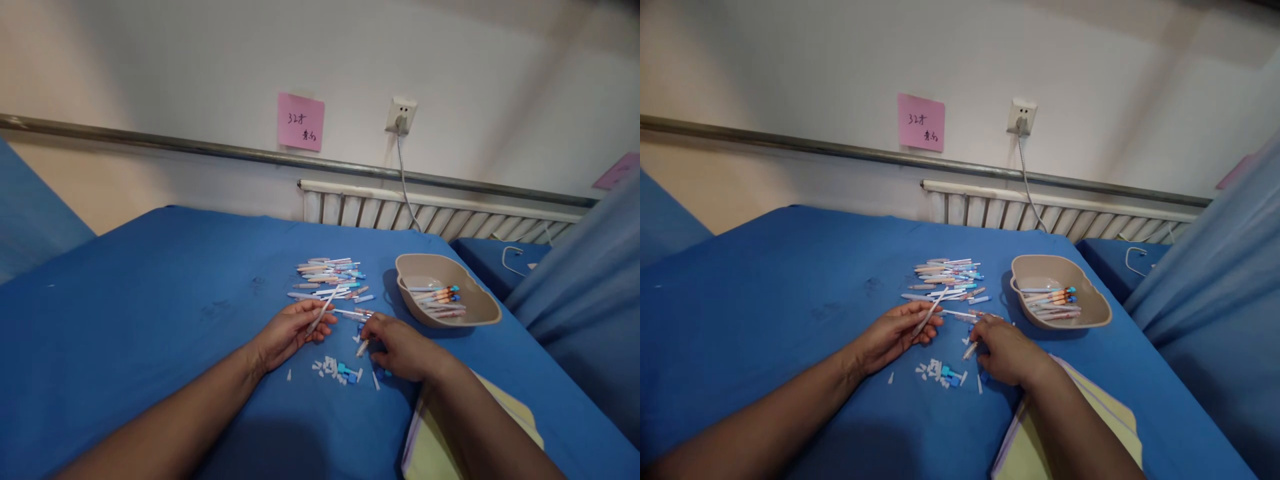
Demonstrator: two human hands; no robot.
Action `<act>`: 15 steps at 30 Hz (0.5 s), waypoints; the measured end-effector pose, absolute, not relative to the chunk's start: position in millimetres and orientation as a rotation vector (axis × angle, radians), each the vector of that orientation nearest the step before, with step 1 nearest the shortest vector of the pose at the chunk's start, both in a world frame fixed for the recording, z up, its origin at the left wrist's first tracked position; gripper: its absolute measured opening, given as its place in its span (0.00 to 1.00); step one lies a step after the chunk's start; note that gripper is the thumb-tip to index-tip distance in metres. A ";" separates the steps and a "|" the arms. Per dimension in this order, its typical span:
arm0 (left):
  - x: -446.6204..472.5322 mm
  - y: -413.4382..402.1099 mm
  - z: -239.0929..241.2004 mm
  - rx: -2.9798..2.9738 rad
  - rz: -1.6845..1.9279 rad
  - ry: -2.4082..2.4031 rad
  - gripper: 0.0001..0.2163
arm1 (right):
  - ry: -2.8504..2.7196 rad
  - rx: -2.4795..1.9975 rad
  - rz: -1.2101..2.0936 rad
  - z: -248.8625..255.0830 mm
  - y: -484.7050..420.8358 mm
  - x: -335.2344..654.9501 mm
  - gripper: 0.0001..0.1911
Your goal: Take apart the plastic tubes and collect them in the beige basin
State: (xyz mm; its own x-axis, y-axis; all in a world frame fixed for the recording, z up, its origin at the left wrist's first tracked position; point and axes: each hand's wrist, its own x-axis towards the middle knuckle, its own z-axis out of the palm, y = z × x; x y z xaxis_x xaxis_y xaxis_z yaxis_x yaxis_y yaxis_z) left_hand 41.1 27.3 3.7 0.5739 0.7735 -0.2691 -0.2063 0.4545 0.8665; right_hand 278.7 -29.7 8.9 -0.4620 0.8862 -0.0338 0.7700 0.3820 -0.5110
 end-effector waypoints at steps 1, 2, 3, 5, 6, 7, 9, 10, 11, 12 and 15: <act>41.1 27.2 3.4 0.906 0.677 0.729 0.11 | -2.399 -1.486 0.674 9.6 -29.4 276.9 0.16; 41.0 27.2 3.2 0.909 0.676 0.726 0.11 | -2.403 -1.502 0.661 10.2 -29.0 275.3 0.14; 40.8 27.2 3.1 0.912 0.673 0.725 0.11 | -2.411 -1.515 0.648 10.7 -28.6 273.8 0.12; 40.4 27.2 3.3 0.915 0.667 0.732 0.11 | -2.429 -1.518 0.621 11.1 -27.8 271.8 0.10; 40.3 27.2 3.5 0.916 0.662 0.738 0.11 | -2.434 -1.510 0.610 10.9 -27.4 271.3 0.09; 40.3 27.2 3.8 0.917 0.658 0.743 0.10 | -2.435 -1.502 0.602 10.5 -27.0 271.1 0.09; 40.5 27.0 4.3 0.921 0.655 0.748 0.10 | -2.427 -1.495 0.604 9.1 -26.0 271.3 0.08; 40.8 26.9 4.5 0.924 0.657 0.747 0.10 | -2.421 -1.495 0.610 8.2 -25.4 271.5 0.08; 41.1 26.8 4.7 0.928 0.660 0.745 0.10 | -2.416 -1.497 0.616 7.2 -24.7 271.8 0.08; 41.4 26.7 4.7 0.932 0.663 0.744 0.10 | -2.411 -1.499 0.622 6.3 -24.1 272.0 0.08; 42.1 26.7 4.6 0.934 0.664 0.744 0.10 | -2.379 -1.490 0.628 3.6 -22.1 272.8 0.09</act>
State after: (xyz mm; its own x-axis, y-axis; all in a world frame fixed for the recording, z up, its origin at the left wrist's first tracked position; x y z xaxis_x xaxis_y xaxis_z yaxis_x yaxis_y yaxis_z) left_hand 42.1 26.7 4.6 0.5754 0.7725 -0.2686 -0.1786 0.4392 0.8805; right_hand 272.8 -22.1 3.6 -0.4379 0.8990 -0.0060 0.7847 0.3790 -0.4905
